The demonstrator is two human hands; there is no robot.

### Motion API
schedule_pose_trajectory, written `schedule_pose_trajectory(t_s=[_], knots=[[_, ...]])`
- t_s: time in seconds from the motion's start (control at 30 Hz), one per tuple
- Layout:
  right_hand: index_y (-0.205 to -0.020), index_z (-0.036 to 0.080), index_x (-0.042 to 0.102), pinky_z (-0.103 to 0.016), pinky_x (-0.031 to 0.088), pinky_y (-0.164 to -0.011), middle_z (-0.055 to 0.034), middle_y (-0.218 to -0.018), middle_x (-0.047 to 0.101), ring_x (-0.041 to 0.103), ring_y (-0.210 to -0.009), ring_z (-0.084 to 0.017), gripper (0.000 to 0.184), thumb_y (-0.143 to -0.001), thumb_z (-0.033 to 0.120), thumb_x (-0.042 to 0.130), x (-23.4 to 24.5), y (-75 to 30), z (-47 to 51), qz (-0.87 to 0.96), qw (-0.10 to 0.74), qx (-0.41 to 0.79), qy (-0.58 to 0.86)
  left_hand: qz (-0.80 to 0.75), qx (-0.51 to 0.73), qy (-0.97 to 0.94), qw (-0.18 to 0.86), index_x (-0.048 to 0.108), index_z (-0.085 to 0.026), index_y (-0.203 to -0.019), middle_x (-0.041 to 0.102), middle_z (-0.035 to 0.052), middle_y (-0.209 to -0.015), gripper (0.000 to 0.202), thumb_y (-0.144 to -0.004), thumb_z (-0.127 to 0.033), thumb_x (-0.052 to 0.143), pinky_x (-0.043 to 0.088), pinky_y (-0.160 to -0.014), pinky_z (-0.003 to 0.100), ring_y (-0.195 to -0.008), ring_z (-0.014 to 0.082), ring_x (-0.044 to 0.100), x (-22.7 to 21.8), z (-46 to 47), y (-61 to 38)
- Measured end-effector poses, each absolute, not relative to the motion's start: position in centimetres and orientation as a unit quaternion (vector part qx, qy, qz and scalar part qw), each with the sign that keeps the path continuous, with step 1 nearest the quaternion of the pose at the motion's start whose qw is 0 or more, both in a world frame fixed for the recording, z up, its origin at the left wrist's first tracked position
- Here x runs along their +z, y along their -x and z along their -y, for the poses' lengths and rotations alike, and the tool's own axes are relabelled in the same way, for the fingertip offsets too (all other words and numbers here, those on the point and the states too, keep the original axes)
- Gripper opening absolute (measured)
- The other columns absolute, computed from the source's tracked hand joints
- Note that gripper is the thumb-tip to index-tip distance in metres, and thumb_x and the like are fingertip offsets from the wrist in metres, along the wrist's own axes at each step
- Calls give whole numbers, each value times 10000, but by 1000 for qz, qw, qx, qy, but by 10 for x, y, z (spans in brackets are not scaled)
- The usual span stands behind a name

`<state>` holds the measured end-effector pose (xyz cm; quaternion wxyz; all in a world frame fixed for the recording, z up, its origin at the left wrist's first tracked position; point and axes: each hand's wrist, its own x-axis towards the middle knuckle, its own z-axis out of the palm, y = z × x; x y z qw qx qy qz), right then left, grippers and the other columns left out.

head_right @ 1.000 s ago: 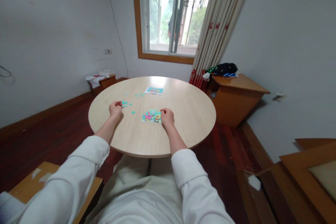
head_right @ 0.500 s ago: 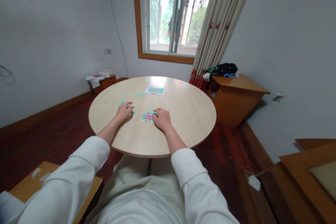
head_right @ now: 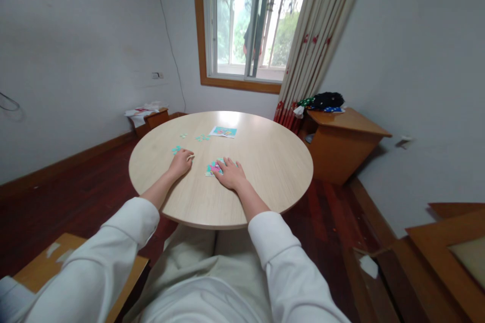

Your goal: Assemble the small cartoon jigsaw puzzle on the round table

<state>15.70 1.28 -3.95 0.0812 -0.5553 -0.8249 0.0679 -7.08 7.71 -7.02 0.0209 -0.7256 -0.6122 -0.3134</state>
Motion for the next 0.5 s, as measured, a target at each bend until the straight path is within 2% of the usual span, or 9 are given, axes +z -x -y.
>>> schedule_pose_trajectory(t_s=[0.2,0.3,0.5], knots=[[-1404,247,261,-437,96,-1084,-75,-1493,182,151,-1370,-211,636,-878,590,161,-37,-158,-17,829,62,72,552,629,-286,722,31,636,-132,-988,579,112,-1012,331,-751,-60,416,422,-864,300,-957,203,554,-71,-82,72],[-1409,248,247,-435,93,-1084,-74,-1495,175,141,-1372,-209,642,-877,595,156,-36,-158,-21,832,56,72,547,641,-271,717,35,634,-139,-994,581,109,-1015,321,-759,-84,422,423,-856,304,-955,207,554,-69,-82,71],[-1369,248,339,-450,158,-1067,-93,-1451,296,243,-1340,-213,574,-889,549,244,-38,-161,-27,844,94,50,525,635,-254,728,41,646,-139,-961,594,121,-977,297,-805,-161,395,422,-860,321,-950,212,551,-63,-81,66]])
